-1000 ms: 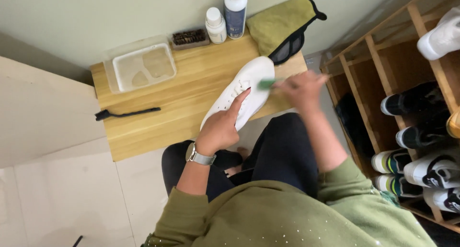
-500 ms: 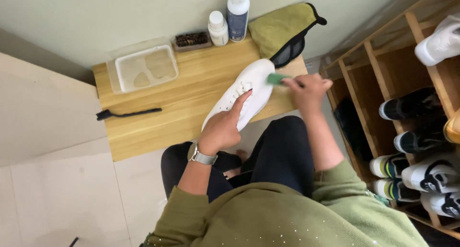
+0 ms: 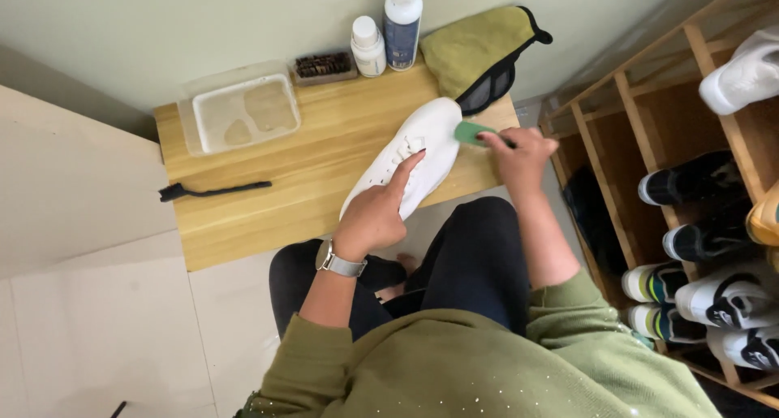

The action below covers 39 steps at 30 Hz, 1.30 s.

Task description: Cleaning a white sneaker by applying solution and scrubbing with a brush and sponge

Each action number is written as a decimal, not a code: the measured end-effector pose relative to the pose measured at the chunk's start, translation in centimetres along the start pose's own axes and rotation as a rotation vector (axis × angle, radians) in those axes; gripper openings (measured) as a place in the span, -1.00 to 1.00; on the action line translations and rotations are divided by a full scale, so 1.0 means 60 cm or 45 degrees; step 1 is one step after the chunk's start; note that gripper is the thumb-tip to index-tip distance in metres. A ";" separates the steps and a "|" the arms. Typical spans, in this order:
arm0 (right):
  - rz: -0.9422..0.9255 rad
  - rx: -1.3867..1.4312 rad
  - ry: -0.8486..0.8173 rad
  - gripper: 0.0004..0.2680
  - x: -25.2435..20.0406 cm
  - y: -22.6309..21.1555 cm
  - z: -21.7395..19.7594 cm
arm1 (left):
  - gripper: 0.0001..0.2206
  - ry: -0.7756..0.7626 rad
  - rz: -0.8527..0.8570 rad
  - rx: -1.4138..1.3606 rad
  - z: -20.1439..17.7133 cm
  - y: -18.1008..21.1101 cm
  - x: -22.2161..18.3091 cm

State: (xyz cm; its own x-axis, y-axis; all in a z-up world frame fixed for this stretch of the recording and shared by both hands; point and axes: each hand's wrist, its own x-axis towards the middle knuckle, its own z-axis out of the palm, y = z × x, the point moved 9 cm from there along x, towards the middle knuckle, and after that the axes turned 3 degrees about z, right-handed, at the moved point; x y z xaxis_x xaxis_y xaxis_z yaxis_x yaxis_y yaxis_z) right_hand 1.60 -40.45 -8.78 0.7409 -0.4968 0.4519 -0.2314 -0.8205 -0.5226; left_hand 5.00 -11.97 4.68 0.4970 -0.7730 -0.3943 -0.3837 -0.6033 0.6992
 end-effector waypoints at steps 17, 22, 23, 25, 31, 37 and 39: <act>-0.006 0.015 -0.108 -0.72 -0.034 -0.100 0.004 | -0.08 0.065 0.025 -0.023 -0.002 -0.006 -0.001; -0.008 -0.069 -0.027 -0.68 -0.024 -0.046 0.003 | -0.08 0.062 0.039 -0.045 0.003 -0.007 -0.003; -0.012 0.031 -0.087 -0.73 -0.032 -0.049 0.026 | -0.08 0.058 0.032 -0.037 0.000 -0.006 -0.004; -0.017 0.132 -0.143 -0.76 -0.034 -0.065 0.034 | -0.08 0.055 0.025 -0.026 -0.004 -0.003 -0.003; -0.065 0.148 -0.026 -0.80 -0.009 -0.079 -0.008 | -0.06 0.066 0.027 -0.032 -0.001 -0.009 -0.002; -0.131 0.034 -0.023 -0.73 0.004 -0.051 0.000 | -0.06 0.056 0.051 -0.016 0.002 -0.007 -0.001; -0.241 0.190 -0.244 -0.75 -0.019 -0.135 0.011 | -0.07 0.054 0.036 -0.038 0.002 -0.007 -0.002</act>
State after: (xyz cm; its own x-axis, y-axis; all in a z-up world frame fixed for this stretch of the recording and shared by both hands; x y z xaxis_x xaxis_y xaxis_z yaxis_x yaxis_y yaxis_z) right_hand 3.05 -33.04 -5.57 0.8707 -0.2654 0.4140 0.0064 -0.8357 -0.5491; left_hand 5.02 -11.65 4.36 0.5190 -0.7801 -0.3493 -0.3745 -0.5749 0.7275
